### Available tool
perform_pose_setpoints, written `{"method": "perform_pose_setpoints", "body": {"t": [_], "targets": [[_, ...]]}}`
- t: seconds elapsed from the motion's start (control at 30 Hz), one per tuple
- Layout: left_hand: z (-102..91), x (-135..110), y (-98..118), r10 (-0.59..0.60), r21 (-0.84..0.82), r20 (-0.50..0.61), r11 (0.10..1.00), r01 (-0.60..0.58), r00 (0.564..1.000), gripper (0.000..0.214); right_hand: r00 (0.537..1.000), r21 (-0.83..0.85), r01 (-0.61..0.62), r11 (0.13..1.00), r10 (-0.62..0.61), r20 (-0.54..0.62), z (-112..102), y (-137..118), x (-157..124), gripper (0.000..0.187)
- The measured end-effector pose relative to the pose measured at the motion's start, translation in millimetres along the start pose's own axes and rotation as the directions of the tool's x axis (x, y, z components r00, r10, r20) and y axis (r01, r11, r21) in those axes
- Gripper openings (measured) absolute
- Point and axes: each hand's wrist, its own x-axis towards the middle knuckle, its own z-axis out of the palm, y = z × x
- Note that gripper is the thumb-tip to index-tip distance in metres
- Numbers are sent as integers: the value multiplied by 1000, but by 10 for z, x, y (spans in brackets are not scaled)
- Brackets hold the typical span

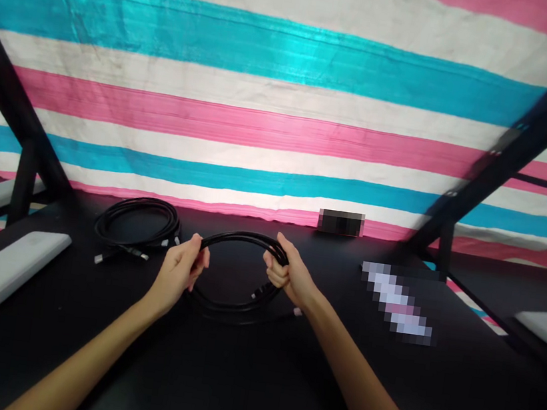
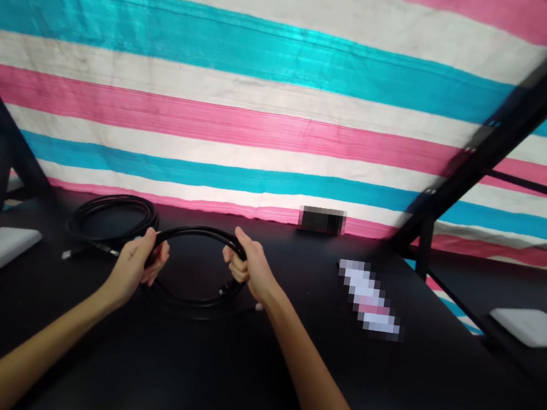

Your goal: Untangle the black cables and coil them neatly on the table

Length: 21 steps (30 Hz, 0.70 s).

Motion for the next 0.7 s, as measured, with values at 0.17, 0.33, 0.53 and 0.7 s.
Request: {"method": "perform_pose_setpoints", "body": {"t": [0.17,0.33,0.53,0.7], "targets": [[38,42,-45,37,31,-12,999,-36,999,47,994,85,-40,996,48,-95,18,4,14,56],[48,68,-105,75,263,-62,963,-56,995,24,982,315,-11,949,69,-174,-47,-19,48,58],[25,66,-157,-68,313,35,948,54,997,32,952,506,186,842,-27,-306,-175,-106,56,62],[51,32,-167,-204,249,248,958,141,947,36,948,438,240,866,-112,-298,-254,-17,83,65]]}}
